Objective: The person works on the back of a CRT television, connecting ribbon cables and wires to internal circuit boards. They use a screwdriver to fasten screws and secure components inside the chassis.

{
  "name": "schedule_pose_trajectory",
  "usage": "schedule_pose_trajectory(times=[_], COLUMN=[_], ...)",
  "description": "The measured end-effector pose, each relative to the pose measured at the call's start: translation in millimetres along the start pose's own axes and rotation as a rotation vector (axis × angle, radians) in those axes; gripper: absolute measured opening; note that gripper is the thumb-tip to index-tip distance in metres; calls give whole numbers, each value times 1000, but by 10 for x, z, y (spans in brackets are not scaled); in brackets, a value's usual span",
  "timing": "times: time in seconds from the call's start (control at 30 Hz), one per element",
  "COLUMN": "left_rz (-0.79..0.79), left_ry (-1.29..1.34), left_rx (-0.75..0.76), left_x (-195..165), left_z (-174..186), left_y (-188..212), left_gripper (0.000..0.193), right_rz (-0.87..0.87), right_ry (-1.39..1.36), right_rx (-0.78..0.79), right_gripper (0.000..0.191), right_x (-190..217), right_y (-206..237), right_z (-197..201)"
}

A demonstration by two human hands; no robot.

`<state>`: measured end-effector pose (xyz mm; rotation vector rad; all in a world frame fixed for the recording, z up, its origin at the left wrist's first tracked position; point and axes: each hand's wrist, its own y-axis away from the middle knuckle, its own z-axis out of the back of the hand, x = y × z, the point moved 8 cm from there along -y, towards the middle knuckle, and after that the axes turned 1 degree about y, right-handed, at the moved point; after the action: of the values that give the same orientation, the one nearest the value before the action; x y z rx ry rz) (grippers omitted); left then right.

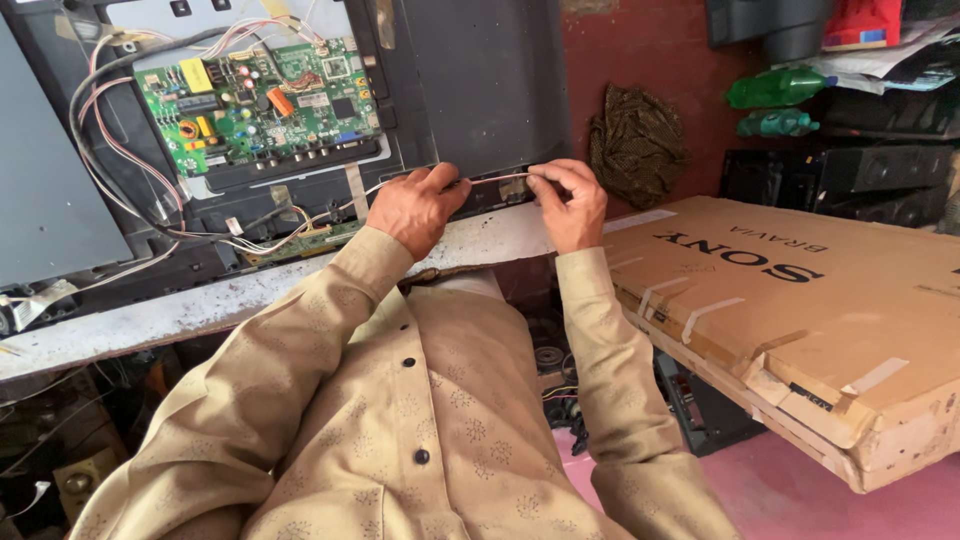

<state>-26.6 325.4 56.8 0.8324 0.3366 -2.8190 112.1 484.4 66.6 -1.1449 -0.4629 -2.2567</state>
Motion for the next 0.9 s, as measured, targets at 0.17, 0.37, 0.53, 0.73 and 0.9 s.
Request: schedule_pose_trajectory(times=[0.17,0.37,0.53,0.73,0.9], left_rz=[21,52,71,74,67], left_ry=[27,31,41,41,51], left_rx=[65,111,140,134,109], left_x=[29,32,26,12,11], left_z=[-20,-10,0,25,40], left_y=[-51,-94,-109,-125,-122], left_gripper=[31,33,30,27,24], right_rz=[46,57,47,132,107], right_ry=[62,88,176,132,95], right_rx=[60,213,294,302,300], right_gripper=[12,18,29,18,24], right_x=[-27,18,28,78,91], right_y=[-107,-117,-82,-42,-21], right_z=[8,18,32,6,-3])
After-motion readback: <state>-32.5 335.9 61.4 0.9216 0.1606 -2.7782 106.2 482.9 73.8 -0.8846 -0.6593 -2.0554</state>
